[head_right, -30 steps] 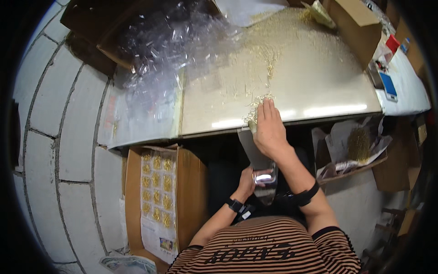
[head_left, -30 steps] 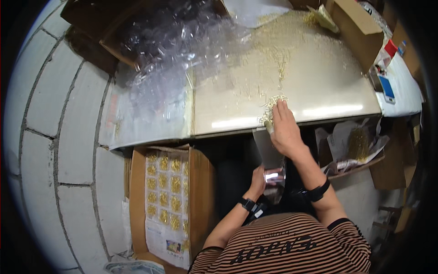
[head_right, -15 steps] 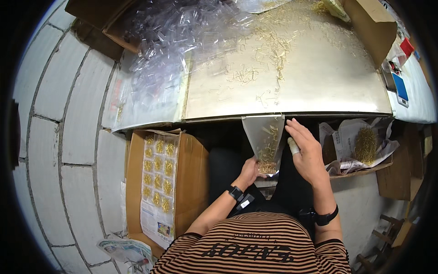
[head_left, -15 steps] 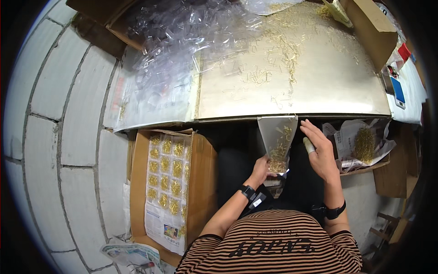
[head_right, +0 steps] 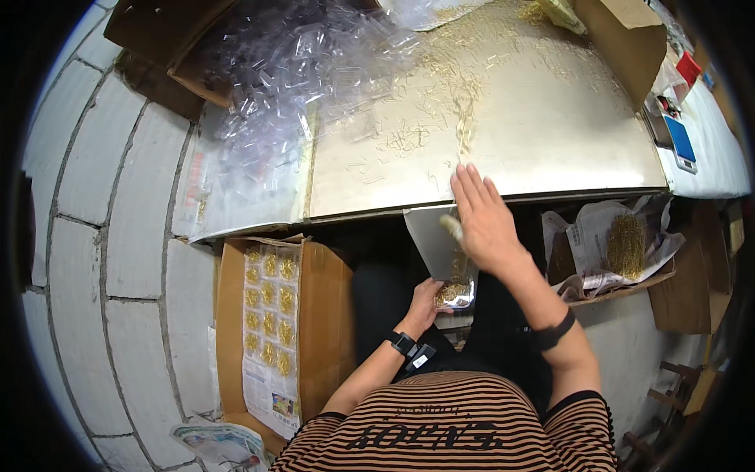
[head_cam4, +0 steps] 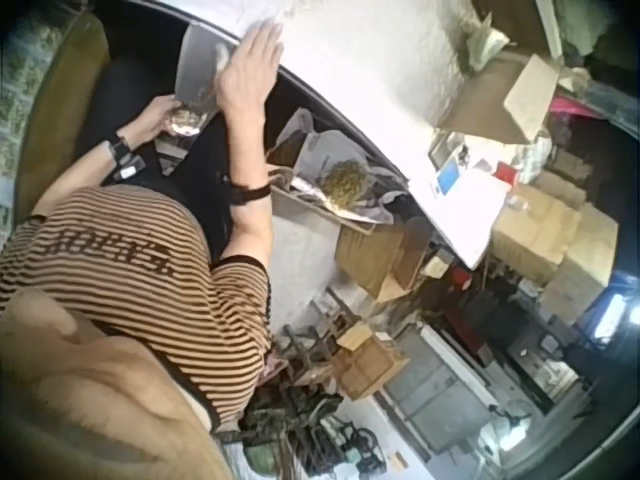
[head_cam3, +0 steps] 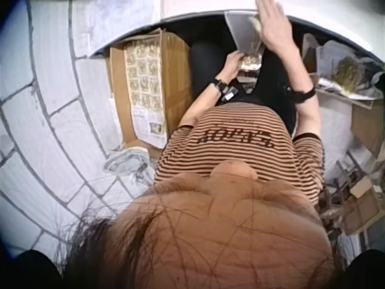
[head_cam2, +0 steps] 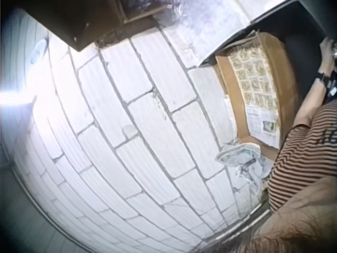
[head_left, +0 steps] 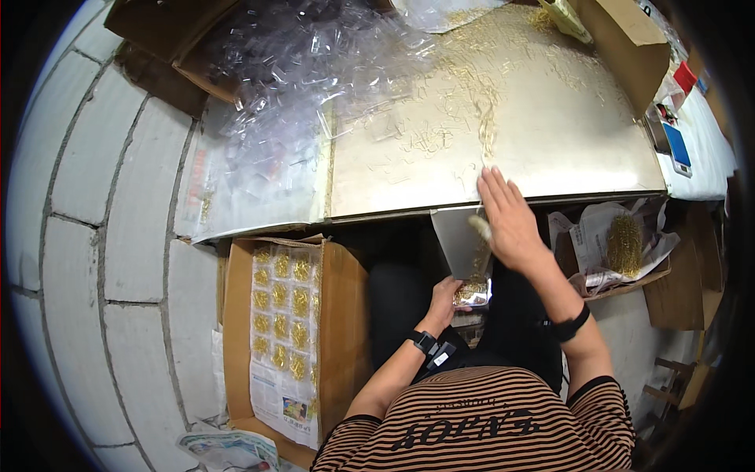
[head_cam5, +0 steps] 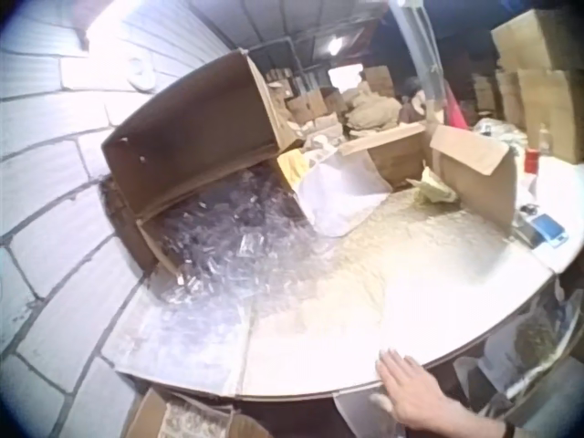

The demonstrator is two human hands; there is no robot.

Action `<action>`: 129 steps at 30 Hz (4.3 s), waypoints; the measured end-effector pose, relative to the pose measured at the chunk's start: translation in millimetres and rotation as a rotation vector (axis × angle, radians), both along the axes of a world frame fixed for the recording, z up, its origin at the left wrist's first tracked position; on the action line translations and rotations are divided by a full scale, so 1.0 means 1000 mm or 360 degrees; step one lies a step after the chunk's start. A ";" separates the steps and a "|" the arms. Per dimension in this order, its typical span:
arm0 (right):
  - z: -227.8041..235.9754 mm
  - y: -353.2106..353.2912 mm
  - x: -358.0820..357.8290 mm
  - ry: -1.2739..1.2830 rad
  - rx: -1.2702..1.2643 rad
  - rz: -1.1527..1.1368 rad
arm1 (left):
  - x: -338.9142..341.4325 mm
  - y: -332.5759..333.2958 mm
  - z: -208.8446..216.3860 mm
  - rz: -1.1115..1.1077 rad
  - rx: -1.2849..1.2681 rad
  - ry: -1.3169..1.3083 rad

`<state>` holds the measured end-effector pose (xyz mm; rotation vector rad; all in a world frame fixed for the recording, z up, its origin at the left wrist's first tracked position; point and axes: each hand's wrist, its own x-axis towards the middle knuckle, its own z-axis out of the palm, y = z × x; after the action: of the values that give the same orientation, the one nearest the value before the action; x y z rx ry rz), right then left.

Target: Sorting small metal items from a table into clear plastic containers and organizing them into a cardboard box.

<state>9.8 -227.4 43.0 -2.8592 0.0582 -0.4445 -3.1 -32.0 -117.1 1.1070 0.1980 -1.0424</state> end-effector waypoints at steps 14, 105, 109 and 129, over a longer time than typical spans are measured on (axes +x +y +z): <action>0.047 0.009 -0.038 -0.0013 0.0409 0.0385 | 0.003 -0.005 0.000 -0.0042 -0.0234 0.0159; 0.012 0.020 -0.047 -0.0549 0.0823 -0.0071 | 0.002 0.062 0.085 0.0346 0.0006 -0.0308; 0.002 -0.029 0.001 -0.0457 0.0410 -0.0477 | -0.001 0.095 0.065 0.0350 0.0110 -0.0197; 0.037 0.030 -0.057 -0.0124 0.0522 0.0118 | 0.022 -0.016 0.037 -0.0055 -0.0023 0.0058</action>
<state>-47.2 -197.6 80.2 -2.5119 0.0094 -0.4815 19.3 -47.9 -80.2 1.0821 0.2004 -1.0939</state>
